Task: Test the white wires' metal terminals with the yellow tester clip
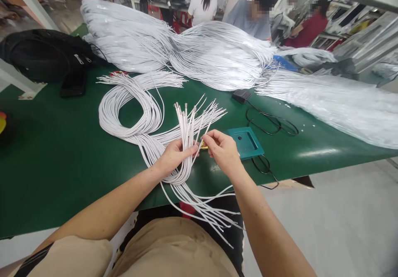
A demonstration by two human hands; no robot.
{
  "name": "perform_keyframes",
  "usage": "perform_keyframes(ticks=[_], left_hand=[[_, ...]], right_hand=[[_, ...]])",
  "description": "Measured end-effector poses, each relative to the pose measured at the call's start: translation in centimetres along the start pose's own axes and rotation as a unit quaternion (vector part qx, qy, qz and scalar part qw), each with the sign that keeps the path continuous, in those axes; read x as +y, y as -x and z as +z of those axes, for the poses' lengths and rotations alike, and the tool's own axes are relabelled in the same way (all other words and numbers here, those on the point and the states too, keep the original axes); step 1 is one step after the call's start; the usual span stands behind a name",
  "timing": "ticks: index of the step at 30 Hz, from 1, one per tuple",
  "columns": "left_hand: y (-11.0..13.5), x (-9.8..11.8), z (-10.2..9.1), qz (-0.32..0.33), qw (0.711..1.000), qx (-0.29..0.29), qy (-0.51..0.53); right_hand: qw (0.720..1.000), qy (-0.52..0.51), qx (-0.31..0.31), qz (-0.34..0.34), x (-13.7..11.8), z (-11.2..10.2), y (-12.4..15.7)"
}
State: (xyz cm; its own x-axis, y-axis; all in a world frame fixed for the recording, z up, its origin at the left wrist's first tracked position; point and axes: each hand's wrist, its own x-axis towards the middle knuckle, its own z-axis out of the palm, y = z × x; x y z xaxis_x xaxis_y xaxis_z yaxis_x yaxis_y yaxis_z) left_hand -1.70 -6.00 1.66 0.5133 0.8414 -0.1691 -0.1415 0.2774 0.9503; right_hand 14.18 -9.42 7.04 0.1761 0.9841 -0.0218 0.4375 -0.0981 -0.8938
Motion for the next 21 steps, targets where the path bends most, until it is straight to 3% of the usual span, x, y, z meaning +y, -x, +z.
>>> perform_keyframes(ticks=[3, 8, 14, 18, 21], left_hand=[[-0.1, 0.2, 0.2, 0.004, 0.997, 0.037, 0.071], [-0.3, 0.3, 0.1, -0.004, 0.992, 0.011, 0.122], [-0.3, 0.6, 0.2, 0.011, 0.996, 0.013, 0.082], [-0.2, 0.8, 0.4, 0.023, 0.999, 0.007, 0.03], [-0.2, 0.7, 0.3, 0.027, 0.999, -0.001, 0.02]], right_hand=[[0.999, -0.018, -0.028, 0.013, 0.8, 0.7, 0.8], [0.992, -0.038, -0.108, 0.05, 1.6, 1.5, 2.2], [0.998, 0.0, 0.023, 0.054, 0.2, 0.4, 1.1], [0.998, 0.008, -0.039, 0.056, -0.8, 0.3, 0.0], [0.993, -0.055, -0.064, 0.081, -1.0, 0.7, -0.4]])
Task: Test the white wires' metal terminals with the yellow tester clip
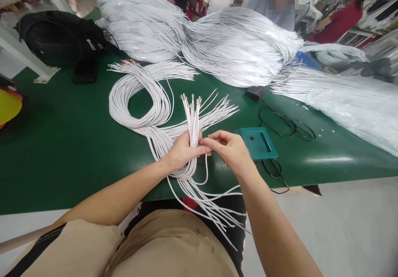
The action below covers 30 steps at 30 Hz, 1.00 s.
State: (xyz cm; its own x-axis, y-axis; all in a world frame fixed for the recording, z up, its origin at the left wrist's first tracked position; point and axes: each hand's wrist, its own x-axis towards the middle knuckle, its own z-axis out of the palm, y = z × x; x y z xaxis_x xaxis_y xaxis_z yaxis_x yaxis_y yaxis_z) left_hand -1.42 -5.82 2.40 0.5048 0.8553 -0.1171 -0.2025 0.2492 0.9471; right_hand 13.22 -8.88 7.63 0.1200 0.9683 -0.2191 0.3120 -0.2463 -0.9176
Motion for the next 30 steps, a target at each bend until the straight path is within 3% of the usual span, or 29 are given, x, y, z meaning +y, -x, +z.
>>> perform_keyframes(ticks=[6, 13, 18, 22, 30], left_hand=[[0.0, 0.0, -0.2, 0.003, 1.0, -0.004, -0.021], [0.0, 0.1, 0.2, -0.006, 1.0, 0.011, 0.007], [0.2, 0.4, 0.3, -0.01, 1.0, -0.011, 0.001], [0.2, 0.2, 0.3, -0.008, 1.0, -0.028, 0.006], [0.4, 0.4, 0.2, -0.012, 1.0, -0.024, -0.01]], right_hand=[[0.991, -0.133, 0.014, 0.024, 1.1, 0.3, -0.3], [0.941, -0.331, -0.001, 0.075, 2.6, 1.5, -0.2], [0.958, -0.287, 0.008, 0.005, 2.1, 0.9, -0.5], [0.963, -0.262, -0.066, 0.014, 1.6, 0.3, -1.1], [0.903, -0.394, -0.132, 0.108, 2.7, 0.2, -0.6]])
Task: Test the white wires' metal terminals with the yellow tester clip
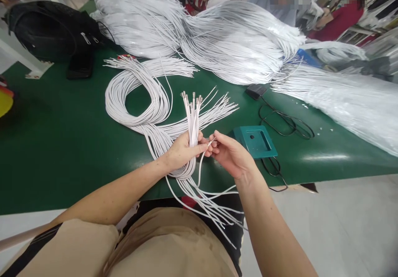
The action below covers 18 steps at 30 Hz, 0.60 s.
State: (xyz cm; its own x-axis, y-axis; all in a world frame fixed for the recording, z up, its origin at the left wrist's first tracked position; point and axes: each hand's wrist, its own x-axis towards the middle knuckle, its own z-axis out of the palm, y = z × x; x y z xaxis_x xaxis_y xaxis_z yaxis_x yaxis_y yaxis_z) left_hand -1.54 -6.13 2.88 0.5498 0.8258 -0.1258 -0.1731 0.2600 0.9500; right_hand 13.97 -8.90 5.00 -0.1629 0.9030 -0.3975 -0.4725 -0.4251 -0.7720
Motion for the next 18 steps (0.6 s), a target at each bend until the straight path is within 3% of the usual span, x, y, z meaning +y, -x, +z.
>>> perform_keyframes(ticks=[8, 18], left_hand=[[-0.29, -0.24, -0.01, 0.013, 1.0, -0.003, 0.001], [-0.41, -0.83, -0.31, 0.022, 0.999, -0.014, 0.046]], right_hand=[[0.997, 0.002, 0.04, -0.059, 0.52, -0.02, 0.99], [0.95, 0.214, 0.16, -0.16, 1.02, 0.33, 0.79]])
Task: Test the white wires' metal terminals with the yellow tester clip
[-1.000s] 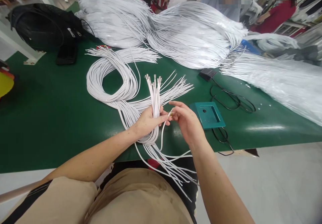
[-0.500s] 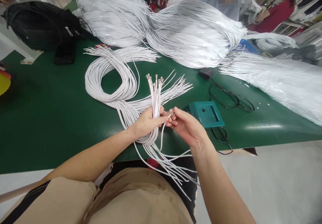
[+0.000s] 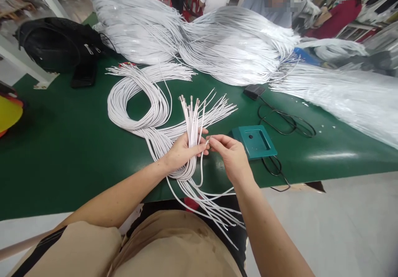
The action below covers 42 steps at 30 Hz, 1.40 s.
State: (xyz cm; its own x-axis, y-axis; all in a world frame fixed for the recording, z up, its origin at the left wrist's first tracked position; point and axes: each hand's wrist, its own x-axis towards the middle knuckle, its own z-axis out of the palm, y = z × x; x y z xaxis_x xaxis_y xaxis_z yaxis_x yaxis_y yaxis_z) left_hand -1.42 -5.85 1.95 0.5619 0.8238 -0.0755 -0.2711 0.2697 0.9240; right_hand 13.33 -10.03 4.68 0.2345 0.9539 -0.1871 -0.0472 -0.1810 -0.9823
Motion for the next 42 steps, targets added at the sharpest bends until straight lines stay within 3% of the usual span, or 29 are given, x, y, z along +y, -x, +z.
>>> perform_keyframes(ticks=[6, 12, 18, 21, 24, 26, 28, 30, 32, 34, 36, 39, 42], left_hand=[[-0.8, -0.4, -0.5, -0.035, 0.998, -0.022, 0.039], [-1.8, -0.7, -0.9, -0.082, 0.991, -0.077, 0.079], [-1.8, -0.8, -0.6, -0.111, 0.986, -0.081, 0.093], [-1.7, -0.7, -0.6, -0.116, 0.986, -0.075, 0.093], [-1.5, -0.5, -0.5, -0.126, 0.985, -0.063, 0.104], [-1.3, -0.4, -0.6, -0.134, 0.983, -0.055, 0.114], [-1.1, -0.4, -0.7, -0.133, 0.982, -0.059, 0.122], [-1.1, -0.5, -0.8, -0.128, 0.983, -0.059, 0.117], [-1.0, -0.6, -0.8, -0.112, 0.988, -0.05, 0.092], [-1.0, -0.6, -0.8, -0.091, 0.993, -0.045, 0.064], [-1.0, -0.6, -0.7, -0.073, 0.995, -0.047, 0.039], [-0.9, -0.6, -0.7, -0.055, 0.997, -0.055, -0.001], [-0.9, -0.6, -0.7, -0.043, 0.997, -0.066, -0.028]], right_hand=[[0.982, 0.154, 0.044, -0.104, 0.5, 0.1, -0.2], [0.929, 0.294, 0.075, -0.209, 1.7, -0.3, -0.1], [0.878, 0.376, 0.098, -0.28, 2.8, -0.3, 0.2], [0.838, 0.434, 0.115, -0.309, 3.2, -0.1, 0.3], [0.773, 0.513, 0.133, -0.349, 3.3, 0.0, 0.6], [0.732, 0.557, 0.122, -0.373, 3.2, -0.1, 0.8], [0.714, 0.58, 0.09, -0.381, 2.9, -0.4, 0.9], [0.74, 0.562, 0.052, -0.367, 2.4, -0.8, 1.0], [0.817, 0.477, 0.043, -0.32, 1.8, -1.2, 0.8], [0.912, 0.34, 0.048, -0.224, 1.0, -1.6, 0.4], [0.972, 0.206, 0.03, -0.107, 0.2, -1.9, 0.0], [0.993, 0.112, -0.043, 0.001, -0.5, -1.8, -0.5], [0.991, 0.099, -0.084, 0.018, -0.4, -1.6, -0.7]])
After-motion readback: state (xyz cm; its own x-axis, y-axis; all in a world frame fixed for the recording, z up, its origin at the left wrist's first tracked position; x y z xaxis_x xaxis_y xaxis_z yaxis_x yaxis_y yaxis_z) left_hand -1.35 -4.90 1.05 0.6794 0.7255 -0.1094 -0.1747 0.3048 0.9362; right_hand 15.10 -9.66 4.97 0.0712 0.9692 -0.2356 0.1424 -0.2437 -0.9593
